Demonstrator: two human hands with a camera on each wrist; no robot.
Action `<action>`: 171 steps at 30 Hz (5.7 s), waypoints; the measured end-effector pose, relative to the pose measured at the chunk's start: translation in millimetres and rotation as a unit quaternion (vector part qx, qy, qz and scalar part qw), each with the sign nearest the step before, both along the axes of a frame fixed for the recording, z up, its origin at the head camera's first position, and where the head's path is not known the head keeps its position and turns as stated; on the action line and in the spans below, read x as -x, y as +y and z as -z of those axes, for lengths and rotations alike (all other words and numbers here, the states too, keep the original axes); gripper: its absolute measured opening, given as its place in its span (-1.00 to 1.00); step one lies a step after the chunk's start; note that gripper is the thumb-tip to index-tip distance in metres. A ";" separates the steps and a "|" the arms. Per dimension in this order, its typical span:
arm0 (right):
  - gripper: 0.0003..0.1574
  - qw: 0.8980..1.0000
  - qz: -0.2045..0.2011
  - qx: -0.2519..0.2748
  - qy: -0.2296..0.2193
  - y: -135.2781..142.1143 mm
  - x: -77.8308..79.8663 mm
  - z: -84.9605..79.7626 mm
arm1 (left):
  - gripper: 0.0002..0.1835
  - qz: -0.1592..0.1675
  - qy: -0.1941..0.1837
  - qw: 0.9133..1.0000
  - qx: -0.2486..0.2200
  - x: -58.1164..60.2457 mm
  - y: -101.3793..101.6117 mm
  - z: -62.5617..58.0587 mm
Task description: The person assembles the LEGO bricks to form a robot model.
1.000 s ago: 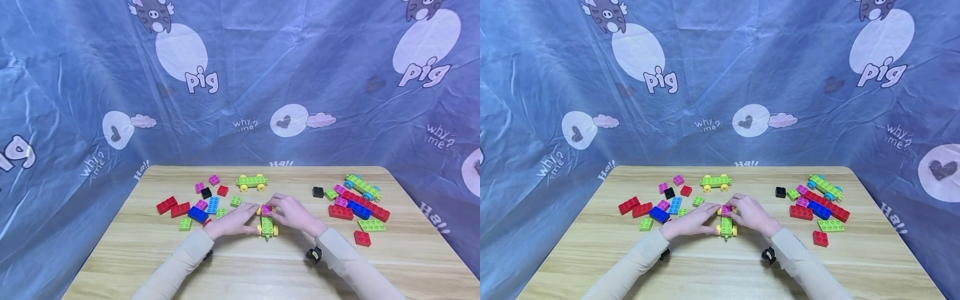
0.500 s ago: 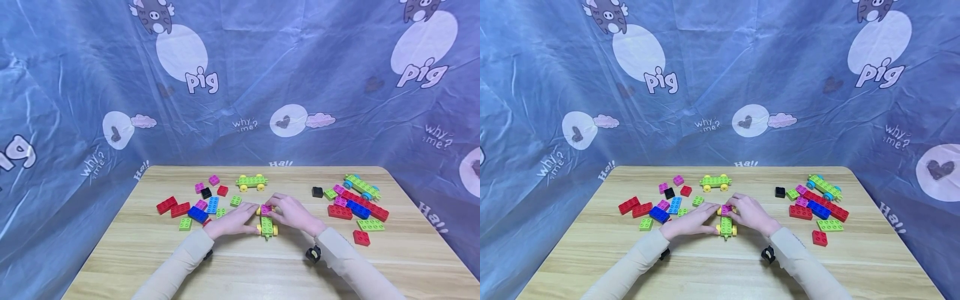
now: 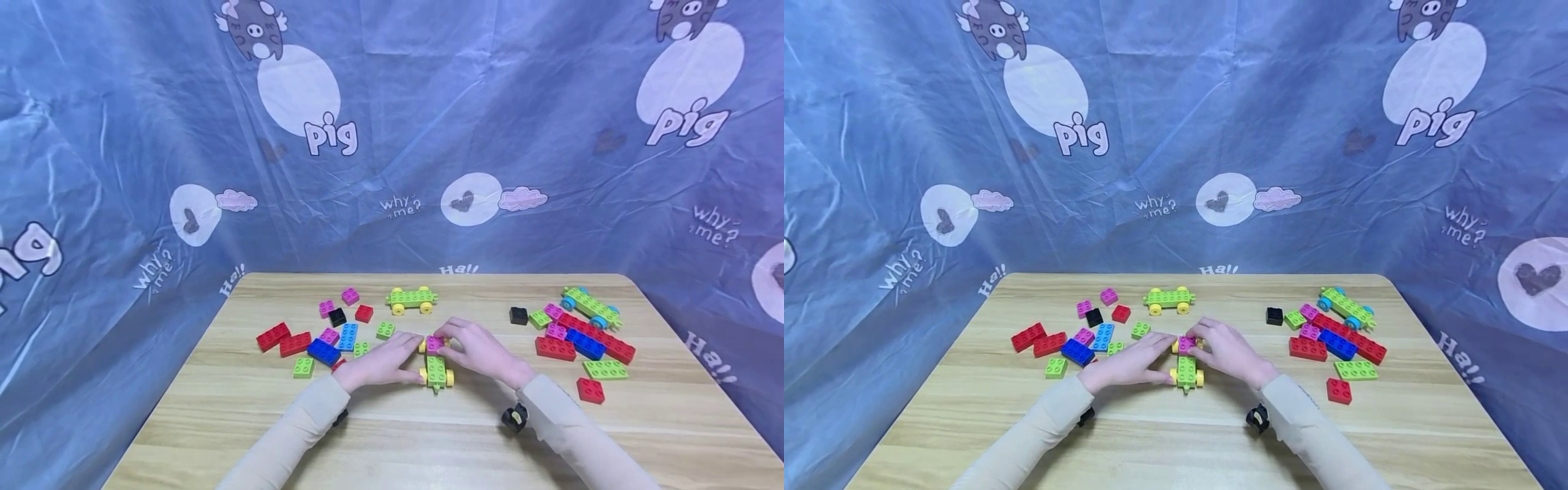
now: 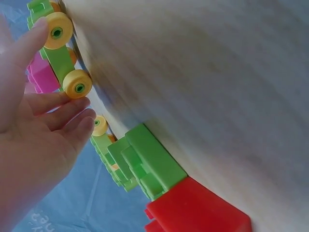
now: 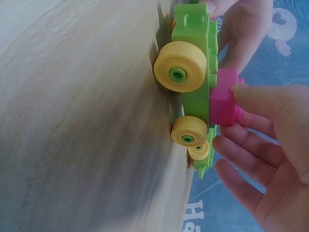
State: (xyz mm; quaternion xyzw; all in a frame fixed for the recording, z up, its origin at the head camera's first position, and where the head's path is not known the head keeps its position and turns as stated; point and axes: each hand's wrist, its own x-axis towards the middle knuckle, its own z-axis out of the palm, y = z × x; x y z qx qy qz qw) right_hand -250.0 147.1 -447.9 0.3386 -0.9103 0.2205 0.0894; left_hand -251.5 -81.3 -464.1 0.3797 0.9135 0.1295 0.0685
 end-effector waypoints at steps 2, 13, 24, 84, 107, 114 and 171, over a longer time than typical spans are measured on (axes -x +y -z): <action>-0.67 1.000 0.002 -0.004 0.003 0.1 -0.8 -0.7 | -0.07 0.001 0.003 1.000 0.000 0.2 0.1 0.9; -0.58 1.000 0.012 -0.019 0.016 4.9 -3.0 -1.1 | -0.08 0.002 -0.001 1.000 0.001 -0.8 0.7 0.3; -0.57 0.998 0.024 -0.013 0.065 24.9 -4.2 -7.9 | -0.06 -0.010 -0.008 1.000 0.003 -1.7 0.8 -1.6; -0.49 0.974 0.168 -0.063 0.139 236.1 -54.5 2.5 | -0.06 -0.008 -0.012 1.000 0.009 -0.1 2.0 -1.7; -0.57 0.971 0.185 -0.113 0.101 249.3 -68.1 19.2 | -0.06 -0.013 -0.022 1.000 0.009 -2.1 0.2 -0.7; -0.64 0.968 0.204 -0.119 0.087 254.4 -72.3 18.6 | -0.06 -0.014 -0.021 1.000 0.011 -1.4 1.1 -2.8; -0.17 0.974 0.173 -0.140 0.044 261.9 -83.9 16.3 | -0.07 -0.008 -0.018 1.000 0.014 -1.2 0.5 -3.6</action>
